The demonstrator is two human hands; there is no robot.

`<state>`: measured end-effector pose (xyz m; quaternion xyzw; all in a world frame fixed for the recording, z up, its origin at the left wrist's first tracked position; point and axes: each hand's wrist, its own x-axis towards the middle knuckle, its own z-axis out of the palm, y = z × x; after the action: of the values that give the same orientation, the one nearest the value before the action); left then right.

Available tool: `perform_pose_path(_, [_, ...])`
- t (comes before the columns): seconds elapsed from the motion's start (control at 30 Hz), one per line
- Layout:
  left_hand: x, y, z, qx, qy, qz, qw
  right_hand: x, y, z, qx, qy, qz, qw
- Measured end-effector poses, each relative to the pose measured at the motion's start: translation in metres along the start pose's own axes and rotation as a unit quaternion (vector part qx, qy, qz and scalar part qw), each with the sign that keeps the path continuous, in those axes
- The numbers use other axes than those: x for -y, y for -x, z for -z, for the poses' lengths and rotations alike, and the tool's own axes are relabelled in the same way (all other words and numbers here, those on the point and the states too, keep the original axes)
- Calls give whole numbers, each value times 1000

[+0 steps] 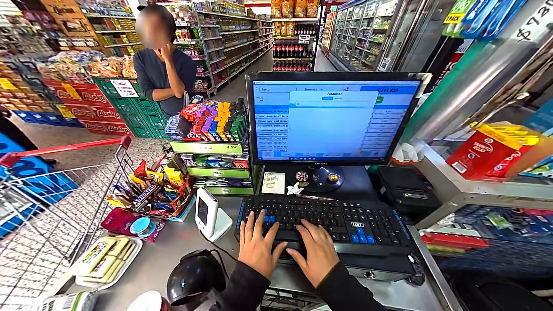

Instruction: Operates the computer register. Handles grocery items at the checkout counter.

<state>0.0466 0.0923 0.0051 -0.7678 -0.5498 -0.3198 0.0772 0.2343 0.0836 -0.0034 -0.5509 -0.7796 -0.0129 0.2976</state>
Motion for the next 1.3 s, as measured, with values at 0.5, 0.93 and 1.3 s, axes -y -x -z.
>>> perform_pose_path(0.5, [9, 7, 7, 11, 5, 78, 997, 10, -26, 7, 117, 11, -69, 991])
perform_pose_path(0.93, [19, 9, 10, -2, 46, 98, 994, 35, -18, -3, 120, -11, 14, 993])
perform_pose_path(1.3, [26, -6, 15, 40, -3, 103, 994, 25, -17, 1, 52, 8, 4, 999])
